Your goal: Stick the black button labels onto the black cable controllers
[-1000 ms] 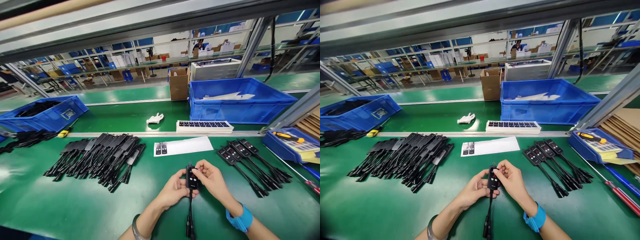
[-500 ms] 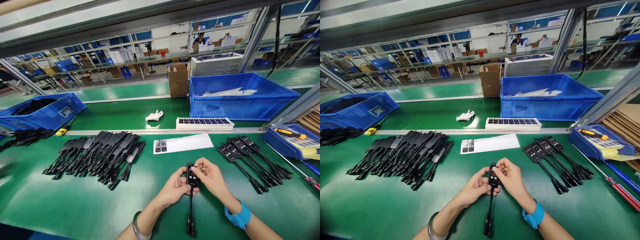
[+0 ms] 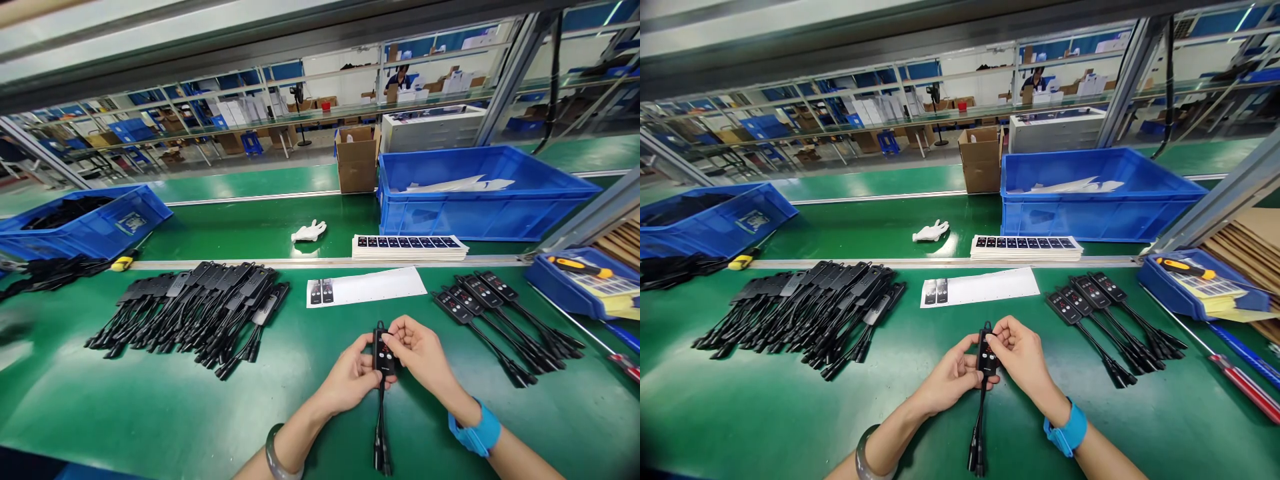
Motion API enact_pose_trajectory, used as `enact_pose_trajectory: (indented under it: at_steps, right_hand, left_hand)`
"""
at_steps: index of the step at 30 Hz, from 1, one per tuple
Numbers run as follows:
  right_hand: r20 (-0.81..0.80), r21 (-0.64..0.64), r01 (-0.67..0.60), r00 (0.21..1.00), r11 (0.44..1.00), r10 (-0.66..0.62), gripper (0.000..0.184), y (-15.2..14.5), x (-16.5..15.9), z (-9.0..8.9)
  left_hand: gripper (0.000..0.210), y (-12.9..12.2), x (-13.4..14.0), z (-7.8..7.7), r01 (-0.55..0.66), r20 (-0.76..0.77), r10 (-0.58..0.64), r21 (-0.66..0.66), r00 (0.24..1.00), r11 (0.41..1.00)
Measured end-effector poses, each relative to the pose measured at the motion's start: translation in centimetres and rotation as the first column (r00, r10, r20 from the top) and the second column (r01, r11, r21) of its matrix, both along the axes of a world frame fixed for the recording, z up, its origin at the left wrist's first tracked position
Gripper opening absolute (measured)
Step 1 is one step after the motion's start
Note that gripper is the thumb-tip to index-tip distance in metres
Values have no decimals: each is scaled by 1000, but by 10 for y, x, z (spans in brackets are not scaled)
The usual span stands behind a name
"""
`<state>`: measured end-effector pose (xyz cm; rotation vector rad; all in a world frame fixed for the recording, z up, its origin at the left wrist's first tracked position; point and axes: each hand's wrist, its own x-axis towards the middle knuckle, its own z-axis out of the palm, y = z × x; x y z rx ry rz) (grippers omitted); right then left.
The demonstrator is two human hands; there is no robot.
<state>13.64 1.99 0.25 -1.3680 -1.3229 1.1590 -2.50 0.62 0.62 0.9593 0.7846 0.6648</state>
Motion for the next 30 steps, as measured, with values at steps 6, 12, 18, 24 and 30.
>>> enact_pose_trajectory:
  at_steps: [6,12,18,24,30]
  right_hand:
    - [66,-19,-31,997,999,32,21,2,4,-1]
    - [339,30,-44,940,999,31,23,4,12,7]
    - [452,81,-105,890,991,58,26,6,13,0]
    - [428,45,-284,872,958,238,55,-3,0,-8]
    - [347,33,-389,868,921,354,90,-10,-2,-8]
  left_hand:
    - [43,-1,1,-2,-3,-51,7,60,999,998]
    - [45,-1,2,-4,-48,-28,48,-10,998,999]
    - [44,1,1,1,-56,74,67,-132,995,990]
    - [32,4,0,-1,-128,113,146,-153,983,980]
    - [46,5,1,-2,-195,82,207,-132,975,972]
